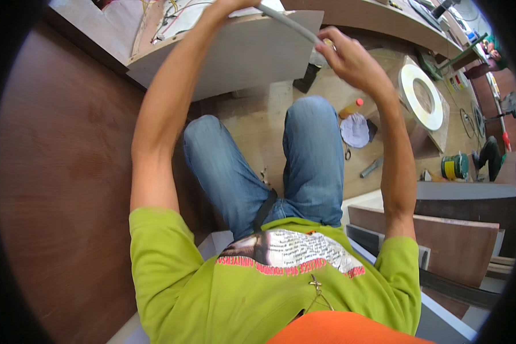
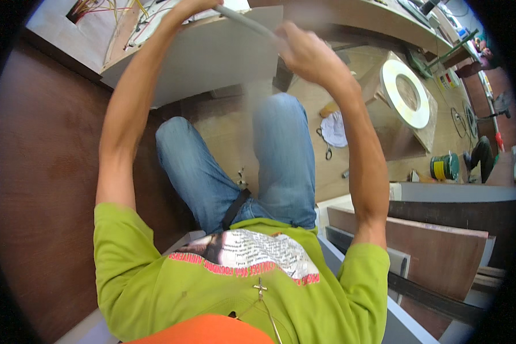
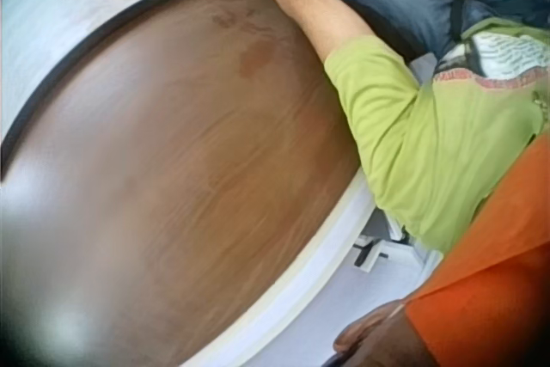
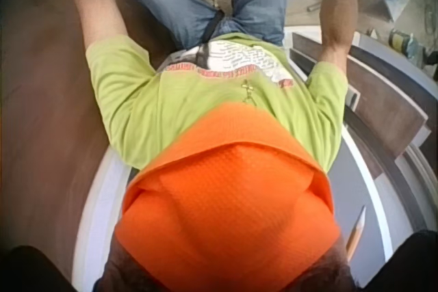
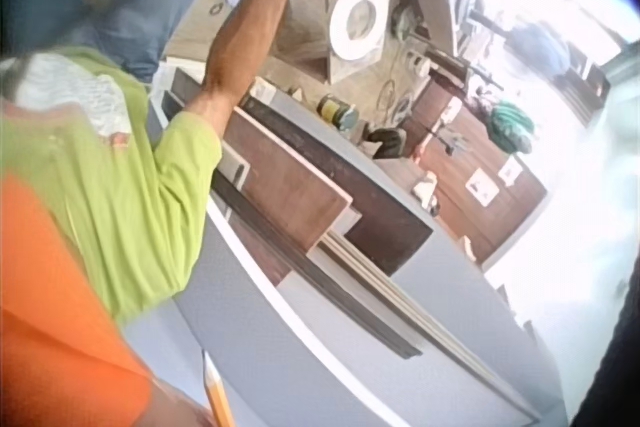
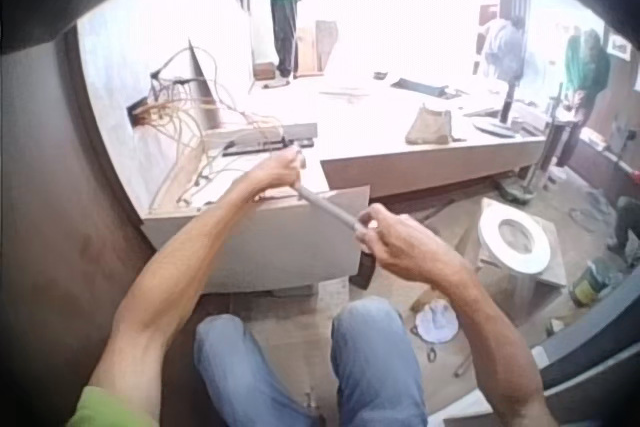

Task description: The person sits on the floor and wipes a white wooden panel with a cloth. They then use a metal file to smooth the edges of the panel and the adjacent brown surface. The person continues filing different edges of the furniture piece.

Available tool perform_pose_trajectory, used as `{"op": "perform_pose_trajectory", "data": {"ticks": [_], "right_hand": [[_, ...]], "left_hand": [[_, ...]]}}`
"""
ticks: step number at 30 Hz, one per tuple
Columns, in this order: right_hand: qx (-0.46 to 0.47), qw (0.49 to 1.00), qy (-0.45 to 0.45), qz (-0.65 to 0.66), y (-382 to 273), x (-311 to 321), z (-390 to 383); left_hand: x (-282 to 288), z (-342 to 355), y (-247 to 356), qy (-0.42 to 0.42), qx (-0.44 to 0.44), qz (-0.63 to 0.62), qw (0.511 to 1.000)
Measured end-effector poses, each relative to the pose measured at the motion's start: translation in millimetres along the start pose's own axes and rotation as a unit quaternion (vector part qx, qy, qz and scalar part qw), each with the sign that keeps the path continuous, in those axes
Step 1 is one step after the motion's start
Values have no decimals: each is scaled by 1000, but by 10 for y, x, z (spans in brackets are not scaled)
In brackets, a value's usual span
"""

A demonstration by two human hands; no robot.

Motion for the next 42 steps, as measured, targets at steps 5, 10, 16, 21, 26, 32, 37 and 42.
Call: {"op": "perform_pose_trajectory", "data": {"ticks": [5, 10, 16, 21, 26, 32, 37, 42], "right_hand": [[18, 997, 40, -59, -202, 72, -337], [-33, 999, 24, -6, 212, 26, -45], [-1, 994, 40, -105, -155, 43, 63], [-53, 963, 45, -261, -19, 347, -472], [-7, 979, 81, -186, -110, 211, -186], [-73, 968, 9, -239, -12, 387, -443], [-15, 985, 53, -164, 129, 219, 42], [-32, 981, 33, -189, 68, 220, -276]], "left_hand": [[-320, -71, 58, -57, -125, 53, 989], [-670, 379, -439, -16, -86, 82, 993], [-557, 186, -934, -159, -346, 415, 826], [-766, 205, -132, -62, -98, 72, 991], [-129, 273, -838, -40, 38, 69, 996], [-361, 70, 61, -89, 145, -81, 982], [83, 235, -253, -12, 125, -212, 969], [-160, 176, 111, -145, -191, 217, 946]]}}
Point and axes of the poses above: each hand's wrist, its own z-axis towards the middle knuckle, its own x-axis out of the back of the hand, y = z × x, the point moved 10 cm from there along z, towards the middle knuckle, and after that the axes turned 14 degrees about y, right-handed, at the moved point
